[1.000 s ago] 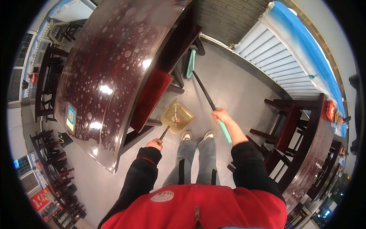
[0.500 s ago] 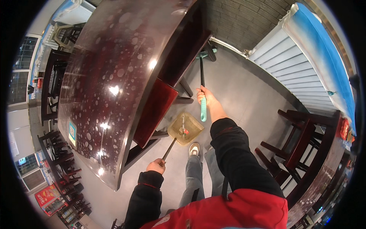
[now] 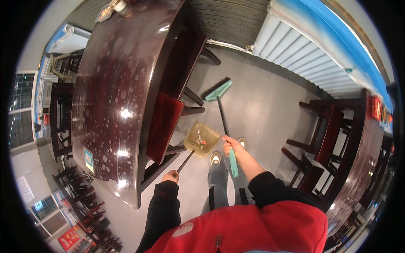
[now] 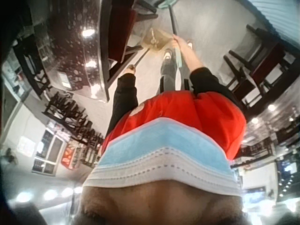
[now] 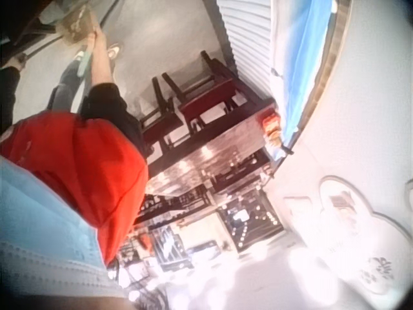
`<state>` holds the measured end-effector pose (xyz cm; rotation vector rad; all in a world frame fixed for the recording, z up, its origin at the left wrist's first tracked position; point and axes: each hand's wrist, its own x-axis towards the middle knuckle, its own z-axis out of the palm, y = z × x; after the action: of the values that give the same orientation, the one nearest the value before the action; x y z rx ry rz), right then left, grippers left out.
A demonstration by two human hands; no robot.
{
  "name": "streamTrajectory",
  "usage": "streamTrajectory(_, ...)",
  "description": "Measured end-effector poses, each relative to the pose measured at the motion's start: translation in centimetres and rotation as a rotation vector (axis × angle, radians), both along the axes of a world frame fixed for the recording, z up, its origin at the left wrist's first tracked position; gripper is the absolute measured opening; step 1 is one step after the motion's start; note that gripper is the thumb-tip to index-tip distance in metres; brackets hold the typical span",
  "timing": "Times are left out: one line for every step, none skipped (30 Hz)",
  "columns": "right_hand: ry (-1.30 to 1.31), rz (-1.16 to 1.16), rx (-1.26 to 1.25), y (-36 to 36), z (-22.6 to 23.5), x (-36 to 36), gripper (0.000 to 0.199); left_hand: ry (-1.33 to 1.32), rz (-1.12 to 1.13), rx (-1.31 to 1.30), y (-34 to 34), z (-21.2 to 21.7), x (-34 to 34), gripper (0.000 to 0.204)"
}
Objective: The person sweeps debris on the floor using a broom and dustpan, collecting the swept material into the dustpan and then emptying it into a nearby trash bin. The person moves around tables and chairs to reach different areas of the floor.
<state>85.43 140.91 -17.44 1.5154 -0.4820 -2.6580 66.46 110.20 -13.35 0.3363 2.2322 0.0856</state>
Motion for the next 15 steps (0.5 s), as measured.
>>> streamTrajectory(0.019,0.023,0.047,-1.3,1.4,1.7,0.016,-0.017,0.013,0.08,-0.3,-0.4,-0.1,0.009)
streamTrajectory(-0.047,0.051,0.064,-2.8,2.9,3.3,0.017,-0.017,0.023,0.072,-0.7,-0.6,-0.2,0.008)
streamTrajectory(-0.031,0.053,0.113,-4.2,4.2,4.6,0.018,-0.016,0.031,0.069,-1.0,-0.8,-0.4,0.007)
streamTrajectory(-0.028,0.059,0.156,-5.1,5.4,5.9,0.018,-0.027,0.032,0.091,-1.2,-1.0,-0.6,0.007)
streamTrajectory(-0.032,0.067,0.195,-5.9,6.2,6.8,0.019,-0.043,0.034,0.109,-1.3,-1.0,-0.6,0.007)
streamTrajectory(0.019,0.037,0.27,-6.4,6.4,7.0,0.019,-0.092,0.091,0.106,-1.4,-1.1,-0.7,0.007)
streamTrajectory(0.024,0.052,0.3,-6.3,6.3,6.9,0.019,-0.105,0.09,0.132,-1.3,-1.1,-0.8,0.007)
streamTrajectory(0.018,0.046,0.35,-5.8,5.6,6.4,0.021,-0.116,0.1,0.138,-1.2,-1.2,-0.8,0.007)
streamTrajectory(-0.007,0.055,0.413,-4.8,4.4,5.5,0.023,-0.132,0.123,0.144,-1.1,-1.2,-0.9,0.006)
streamTrajectory(0.011,0.072,0.493,-3.6,2.9,4.5,0.023,-0.13,0.126,0.155,-0.8,-1.2,-0.9,0.005)
streamTrajectory(-0.078,0.083,0.532,-2.1,1.0,3.0,0.022,-0.133,0.122,0.169,-0.6,-1.3,-1.1,0.005)
streamTrajectory(-0.067,0.124,0.449,-0.2,-1.1,2.2,0.02,-0.136,0.121,0.179,-0.3,-1.3,-1.1,0.006)
streamTrajectory(-0.071,0.059,0.404,1.3,-2.8,1.9,0.021,-0.162,0.131,0.197,-0.1,-1.3,-1.1,0.007)
streamTrajectory(-0.083,0.019,0.36,2.3,-4.2,2.4,0.021,-0.142,0.095,0.149,0.3,-1.4,-1.2,0.009)
streamTrajectory(-0.1,0.105,0.362,2.9,-5.2,3.2,0.026,-0.138,0.084,0.158,0.5,-1.2,-1.3,0.009)
